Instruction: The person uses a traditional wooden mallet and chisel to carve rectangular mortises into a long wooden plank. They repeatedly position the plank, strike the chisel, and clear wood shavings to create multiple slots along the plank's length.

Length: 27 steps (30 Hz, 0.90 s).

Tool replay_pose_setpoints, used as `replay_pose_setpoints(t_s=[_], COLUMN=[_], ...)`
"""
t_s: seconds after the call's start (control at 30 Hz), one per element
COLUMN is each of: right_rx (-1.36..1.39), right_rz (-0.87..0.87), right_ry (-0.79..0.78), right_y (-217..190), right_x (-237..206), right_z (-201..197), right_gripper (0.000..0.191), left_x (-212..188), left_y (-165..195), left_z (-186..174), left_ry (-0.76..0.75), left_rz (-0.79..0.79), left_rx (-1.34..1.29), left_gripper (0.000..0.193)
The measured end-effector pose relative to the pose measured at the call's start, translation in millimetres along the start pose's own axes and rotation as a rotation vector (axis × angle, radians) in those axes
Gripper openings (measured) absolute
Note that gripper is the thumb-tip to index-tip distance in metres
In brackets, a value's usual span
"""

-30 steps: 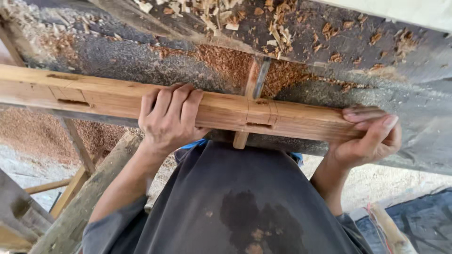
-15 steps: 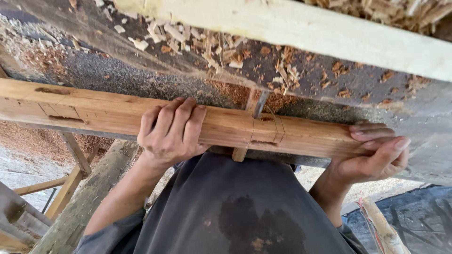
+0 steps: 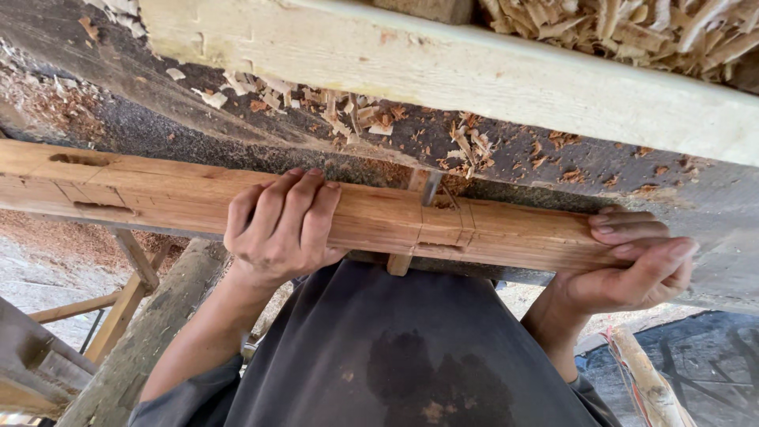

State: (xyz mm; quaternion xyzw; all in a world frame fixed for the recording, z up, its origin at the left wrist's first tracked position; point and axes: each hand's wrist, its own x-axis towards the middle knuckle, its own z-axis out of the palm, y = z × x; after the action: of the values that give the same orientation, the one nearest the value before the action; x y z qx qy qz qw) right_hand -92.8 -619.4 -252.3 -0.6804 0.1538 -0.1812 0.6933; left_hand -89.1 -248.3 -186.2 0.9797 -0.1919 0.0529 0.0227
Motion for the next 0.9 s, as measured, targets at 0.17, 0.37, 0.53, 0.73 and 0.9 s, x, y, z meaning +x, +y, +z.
replay_pose_setpoints(t_s=[0.17,0.37,0.53,0.73,0.9], right_rx=[0.014,0.028,0.071,0.138,0.091], right_rz=[-0.054,-0.051,-0.127,-0.197,-0.043], right_ry=[-0.053,-0.041,-0.081,-0.08,-0.016], right_y=[5.4,11.7,15.6,21.4,9.7], right_x=[5.8,14.6,21.2,28.6,11.0], right_z=[-1.5,-3.6,-6.0,-9.4,-11.8], right_gripper=[0.045,0.045,0.043,0.043,0.038], left_x=[1.0,3.3,5.1,5.9,2.5], left_y=[-2.6,-4.1,-2.2,2.7,7.9], left_z=[4.4,7.3,7.1,3.2,-6.4], left_ry=[0.053,0.034,0.048,0.075,0.056], left_rz=[0.029,0.017,-0.004,-0.038,-0.043], left_rx=[0.044,0.025,0.016,0.007,-0.032], left_gripper=[0.048,0.048,0.036,0.028,0.037])
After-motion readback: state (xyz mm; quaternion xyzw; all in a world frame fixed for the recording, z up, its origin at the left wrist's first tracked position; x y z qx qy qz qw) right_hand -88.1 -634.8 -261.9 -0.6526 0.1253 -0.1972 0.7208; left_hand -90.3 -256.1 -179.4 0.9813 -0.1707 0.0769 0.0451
